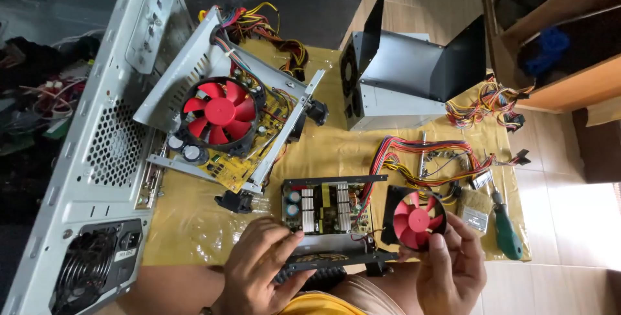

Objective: The person works on a disassembled computer power supply unit, using a screwdriver to tighten screws on the circuit board. They also handle a black expansion card and organize various wires and screws on the work surface.

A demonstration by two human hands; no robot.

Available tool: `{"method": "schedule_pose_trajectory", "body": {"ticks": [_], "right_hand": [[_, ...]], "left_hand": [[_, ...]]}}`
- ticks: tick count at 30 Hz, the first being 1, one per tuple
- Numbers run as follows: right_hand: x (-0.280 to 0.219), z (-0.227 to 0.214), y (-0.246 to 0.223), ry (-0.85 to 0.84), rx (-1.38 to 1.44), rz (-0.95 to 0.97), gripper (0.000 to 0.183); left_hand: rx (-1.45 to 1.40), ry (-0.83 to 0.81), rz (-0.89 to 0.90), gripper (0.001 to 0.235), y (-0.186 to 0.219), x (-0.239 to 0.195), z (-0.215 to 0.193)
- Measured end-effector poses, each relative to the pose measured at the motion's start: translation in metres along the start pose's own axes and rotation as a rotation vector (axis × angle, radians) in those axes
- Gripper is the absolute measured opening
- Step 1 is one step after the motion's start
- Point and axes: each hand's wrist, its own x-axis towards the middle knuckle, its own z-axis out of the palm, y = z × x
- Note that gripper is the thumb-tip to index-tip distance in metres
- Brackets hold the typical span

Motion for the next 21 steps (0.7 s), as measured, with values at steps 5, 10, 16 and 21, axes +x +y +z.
{"method": "schedule_pose_trajectory", "body": {"ticks": [5, 10, 16, 21], "right_hand": [[0.005, 0.011, 0.007, 0.041, -0.153, -0.051, 0.034], [0.003, 0.015, 0.002, -0.037, -0.328, -0.033, 0.036], [0.013, 0.014, -0.007, -0.104, -0.748, -0.209, 0.031], [0.021, 0.010, -0.008, -0.214, -1.007, -0.535, 0.026]], "left_hand": [[-0.060, 0.005, -0.068, 0.041, 0.004, 0.002, -0.008], [-0.095, 0.037, -0.299, 0.057, 0.010, 0.000, -0.016], [0.057, -0.040, -0.237, 0.064, -0.004, -0.009, -0.016], [0.070, -0.043, -0.140, 0.042, -0.011, -0.013, -0.014]]}}
